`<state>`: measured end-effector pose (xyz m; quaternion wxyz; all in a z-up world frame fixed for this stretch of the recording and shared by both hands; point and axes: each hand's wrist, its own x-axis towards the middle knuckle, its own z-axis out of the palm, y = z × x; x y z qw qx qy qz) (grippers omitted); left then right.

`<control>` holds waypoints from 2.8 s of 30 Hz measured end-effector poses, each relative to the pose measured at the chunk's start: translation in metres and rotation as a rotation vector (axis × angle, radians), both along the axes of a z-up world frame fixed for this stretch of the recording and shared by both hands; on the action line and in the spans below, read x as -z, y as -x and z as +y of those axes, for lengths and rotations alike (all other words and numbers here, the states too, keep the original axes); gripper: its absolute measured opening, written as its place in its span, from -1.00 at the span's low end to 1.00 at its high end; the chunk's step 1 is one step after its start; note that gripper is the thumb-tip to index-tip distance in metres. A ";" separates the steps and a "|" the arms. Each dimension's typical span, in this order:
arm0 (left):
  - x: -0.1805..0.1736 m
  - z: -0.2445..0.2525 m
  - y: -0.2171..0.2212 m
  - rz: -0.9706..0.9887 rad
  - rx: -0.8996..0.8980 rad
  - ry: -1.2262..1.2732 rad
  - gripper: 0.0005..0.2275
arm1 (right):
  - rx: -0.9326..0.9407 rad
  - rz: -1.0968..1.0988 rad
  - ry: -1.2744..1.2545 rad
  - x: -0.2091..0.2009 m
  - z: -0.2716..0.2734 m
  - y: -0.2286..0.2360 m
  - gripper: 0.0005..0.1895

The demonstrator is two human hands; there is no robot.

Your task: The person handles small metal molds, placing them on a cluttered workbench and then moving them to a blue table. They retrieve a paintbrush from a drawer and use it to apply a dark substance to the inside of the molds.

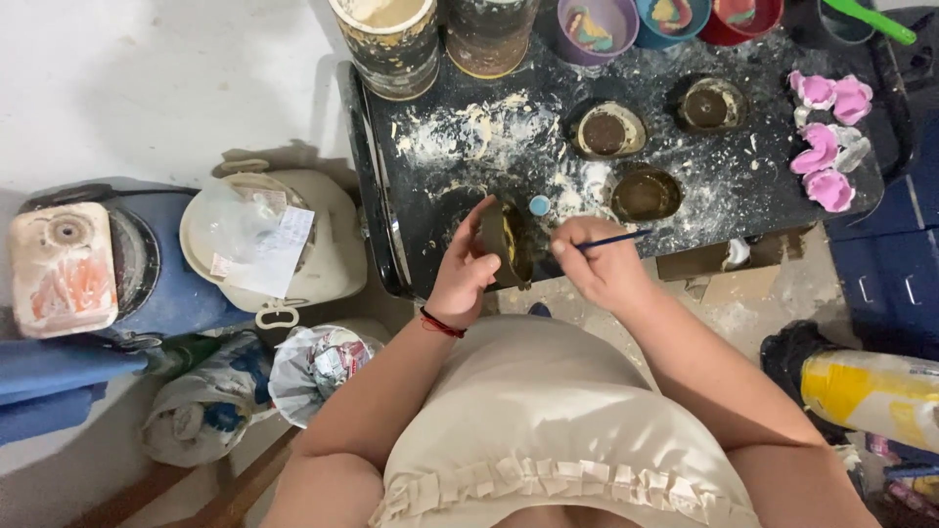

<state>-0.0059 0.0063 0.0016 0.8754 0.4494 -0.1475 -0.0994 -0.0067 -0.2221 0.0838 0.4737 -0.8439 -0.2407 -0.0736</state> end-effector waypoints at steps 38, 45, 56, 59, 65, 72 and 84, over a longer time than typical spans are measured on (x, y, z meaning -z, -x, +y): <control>0.013 -0.110 0.001 0.042 0.280 0.257 -0.04 | 0.123 0.097 0.221 -0.008 -0.123 0.011 -0.22; 0.008 -0.097 0.015 0.173 0.243 -0.145 -0.37 | 0.135 0.085 0.354 0.046 -0.281 -0.054 -0.19; -0.030 -0.119 0.038 0.360 0.070 -0.407 -0.47 | -0.147 0.262 0.416 0.045 -0.346 -0.101 -0.23; -0.036 -0.126 0.040 0.391 0.035 -0.389 -0.47 | -0.211 0.281 0.416 0.040 -0.345 -0.107 -0.25; -0.049 -0.131 0.043 0.429 -0.003 -0.402 -0.49 | -0.339 0.292 0.488 -0.009 -0.315 -0.111 -0.34; -0.049 -0.135 0.047 0.398 -0.080 -0.380 -0.54 | -0.269 -0.014 0.431 0.032 -0.232 -0.175 -0.52; -0.048 -0.101 0.053 0.426 -0.076 -0.367 -0.58 | -0.347 0.057 0.480 0.050 -0.146 -0.200 -0.09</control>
